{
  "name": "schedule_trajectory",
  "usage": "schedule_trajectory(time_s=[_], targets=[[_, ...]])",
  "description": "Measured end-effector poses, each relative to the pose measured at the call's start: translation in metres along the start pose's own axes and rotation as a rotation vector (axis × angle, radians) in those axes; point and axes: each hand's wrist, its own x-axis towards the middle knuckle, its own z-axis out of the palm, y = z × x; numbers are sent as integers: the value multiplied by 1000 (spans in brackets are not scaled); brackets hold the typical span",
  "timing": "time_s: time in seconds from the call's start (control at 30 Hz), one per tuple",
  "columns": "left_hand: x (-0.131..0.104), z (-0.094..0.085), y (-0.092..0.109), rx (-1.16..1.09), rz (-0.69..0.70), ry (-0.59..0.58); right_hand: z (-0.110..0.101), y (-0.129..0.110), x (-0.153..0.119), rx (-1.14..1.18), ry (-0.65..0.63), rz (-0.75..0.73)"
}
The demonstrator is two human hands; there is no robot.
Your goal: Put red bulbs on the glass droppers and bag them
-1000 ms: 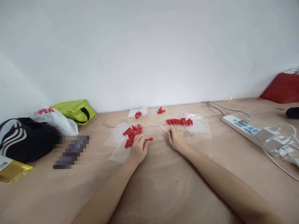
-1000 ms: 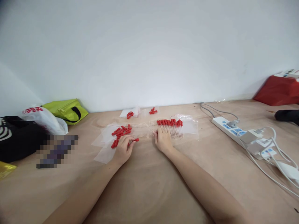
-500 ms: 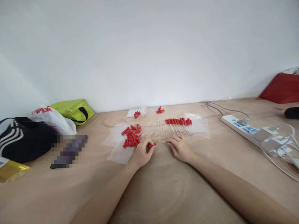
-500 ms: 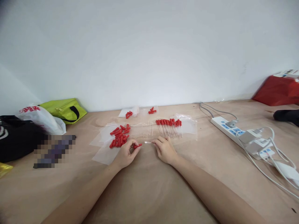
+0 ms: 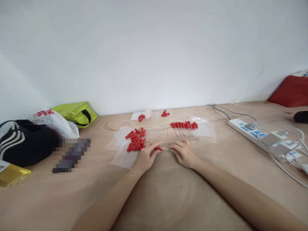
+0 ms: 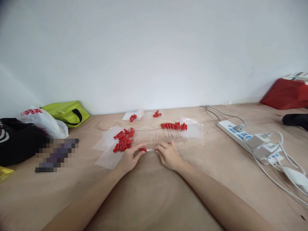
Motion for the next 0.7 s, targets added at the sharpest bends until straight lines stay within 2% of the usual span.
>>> schedule_trajectory(time_s=[0.3, 0.7], targets=[[0, 1, -3, 28, 27, -12, -2, 2, 0, -24, 15, 34], [-1, 1, -2, 25, 83, -65, 2, 5, 3, -41, 37, -45]])
